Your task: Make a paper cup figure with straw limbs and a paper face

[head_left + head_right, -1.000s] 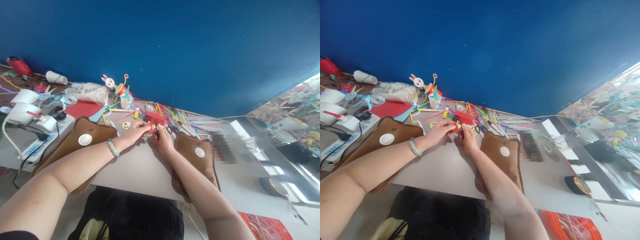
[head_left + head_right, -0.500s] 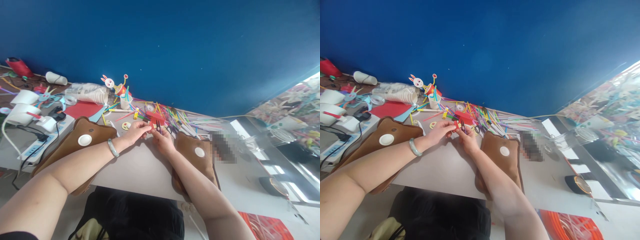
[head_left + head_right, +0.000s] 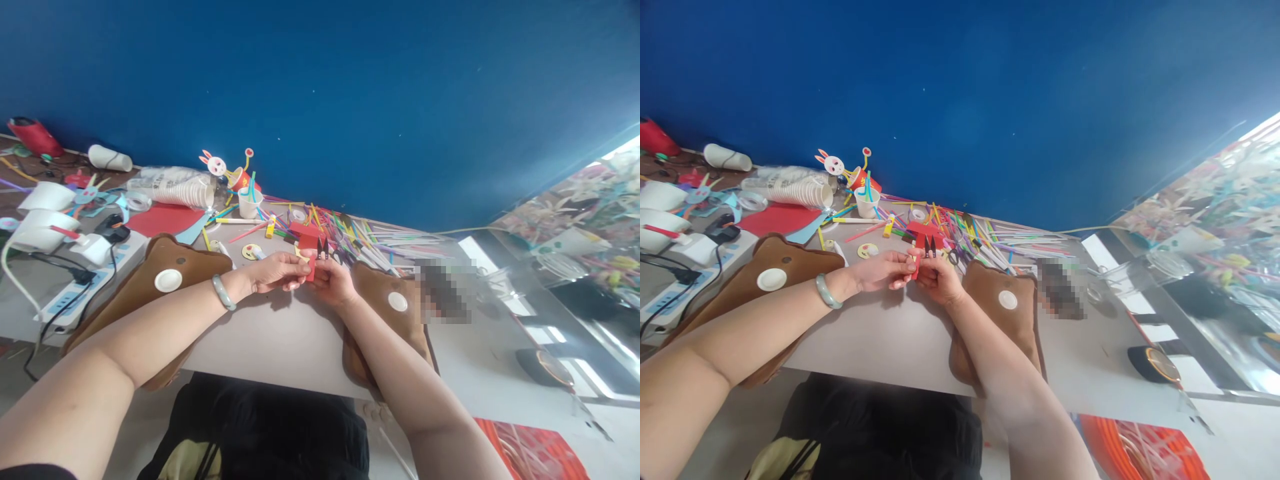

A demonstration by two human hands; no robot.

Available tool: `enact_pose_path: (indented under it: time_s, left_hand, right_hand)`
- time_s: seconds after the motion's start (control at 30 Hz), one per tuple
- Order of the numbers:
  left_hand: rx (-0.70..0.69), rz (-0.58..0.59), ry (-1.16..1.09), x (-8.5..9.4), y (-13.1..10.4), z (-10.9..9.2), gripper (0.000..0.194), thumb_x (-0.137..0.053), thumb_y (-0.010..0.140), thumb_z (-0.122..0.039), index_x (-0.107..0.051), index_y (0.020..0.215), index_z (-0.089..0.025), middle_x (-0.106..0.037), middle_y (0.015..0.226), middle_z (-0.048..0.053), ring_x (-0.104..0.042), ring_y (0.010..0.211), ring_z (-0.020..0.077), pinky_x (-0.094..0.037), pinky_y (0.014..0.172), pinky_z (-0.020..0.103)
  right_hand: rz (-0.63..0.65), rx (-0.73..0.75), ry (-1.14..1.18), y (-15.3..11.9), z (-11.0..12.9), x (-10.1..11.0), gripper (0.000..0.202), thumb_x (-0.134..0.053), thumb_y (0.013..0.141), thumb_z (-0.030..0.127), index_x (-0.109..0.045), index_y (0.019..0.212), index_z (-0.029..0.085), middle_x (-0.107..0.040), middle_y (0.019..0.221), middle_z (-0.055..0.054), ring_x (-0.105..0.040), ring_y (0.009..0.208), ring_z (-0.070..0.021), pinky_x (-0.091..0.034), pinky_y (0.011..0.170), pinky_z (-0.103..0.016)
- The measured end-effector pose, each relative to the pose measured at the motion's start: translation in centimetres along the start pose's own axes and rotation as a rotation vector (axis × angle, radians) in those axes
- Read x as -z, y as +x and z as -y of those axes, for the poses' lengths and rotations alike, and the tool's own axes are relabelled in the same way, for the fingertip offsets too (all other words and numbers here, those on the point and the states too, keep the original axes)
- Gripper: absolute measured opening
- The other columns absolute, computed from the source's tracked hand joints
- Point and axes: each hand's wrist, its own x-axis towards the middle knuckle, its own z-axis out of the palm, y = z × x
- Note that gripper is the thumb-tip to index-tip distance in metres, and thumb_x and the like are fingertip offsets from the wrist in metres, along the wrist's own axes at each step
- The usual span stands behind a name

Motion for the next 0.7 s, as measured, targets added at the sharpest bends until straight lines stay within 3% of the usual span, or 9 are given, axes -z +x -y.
enact_pose_path:
  time_s: [0.13, 0.27, 0.37, 0.43, 0.6, 0.7]
  left_hand:
    - [0.047, 0.060, -0.022, -0.2, -0.3, -0.3, 0.040, -0.086, 0.070, -0.043, -0.061, 0.070, -0.012, -0.055, 0.062, -0.001, -0.049, 0.047, 0.0048, -0.031, 0.043, 0.018]
    - [0.072, 0.066, -0.021, -0.1, -0.4, -0.4, 0.038, -0.087, 0.069, -0.041, -0.064, 0.071, -0.012, -0.055, 0.062, -0.001, -0.049, 0.048, 0.0053, -0.031, 0.043, 0.019]
    - [0.076, 0.065, 0.002, 0.1, -0.2, -0.4, 0.036, -0.087, 0.068, -0.042, -0.067, 0.072, -0.012, -0.056, 0.062, -0.001, -0.050, 0.048, 0.0063, -0.031, 0.042, 0.019]
    - [0.076, 0.021, 0.039, 0.4, -0.1, -0.4, 0.035, -0.086, 0.068, -0.042, -0.066, 0.071, -0.013, -0.057, 0.062, 0.000, -0.050, 0.047, 0.0066, -0.031, 0.042, 0.019]
    - [-0.031, -0.231, 0.173, 0.9, 0.3, -0.4, 0.030, -0.076, 0.077, -0.043, -0.068, 0.075, -0.014, -0.065, 0.072, 0.002, -0.053, 0.049, 0.0059, -0.033, 0.041, 0.018]
    - [-0.111, -0.261, 0.282, 1.0, 0.4, -0.4, 0.029, -0.073, 0.079, -0.042, -0.069, 0.075, -0.014, -0.066, 0.073, 0.003, -0.054, 0.049, 0.0064, -0.036, 0.043, 0.018]
  right_hand:
    - [0.117, -0.035, -0.043, -0.2, -0.1, 0.4, 0.032, -0.076, 0.065, 0.034, -0.048, 0.062, 0.020, -0.022, 0.043, 0.013, -0.014, 0.036, -0.0030, -0.014, 0.041, -0.021]
    - [0.122, -0.026, -0.120, -0.3, -0.2, 0.3, 0.030, -0.078, 0.068, 0.041, -0.058, 0.076, 0.019, -0.023, 0.043, 0.014, -0.015, 0.038, -0.0032, -0.015, 0.043, -0.021]
    - [0.087, -0.006, -0.154, -0.3, -0.2, 0.1, 0.034, -0.080, 0.067, 0.043, -0.056, 0.070, 0.019, -0.024, 0.042, 0.014, -0.016, 0.038, -0.0034, -0.016, 0.043, -0.022]
    - [0.032, 0.018, -0.152, -0.2, -0.1, 0.1, 0.037, -0.081, 0.067, 0.041, -0.050, 0.065, 0.021, -0.023, 0.043, 0.014, -0.016, 0.038, -0.0033, -0.017, 0.043, -0.022]
    - [-0.125, 0.091, -0.169, 0.3, -0.3, 0.0, 0.043, -0.081, 0.067, 0.033, -0.040, 0.061, 0.023, -0.024, 0.045, 0.013, -0.017, 0.038, -0.0034, -0.012, 0.041, -0.023]
    - [-0.205, 0.128, -0.210, 0.4, -0.5, -0.1, 0.043, -0.081, 0.066, 0.031, -0.040, 0.058, 0.022, -0.027, 0.045, 0.012, -0.020, 0.039, -0.0034, -0.013, 0.041, -0.023]
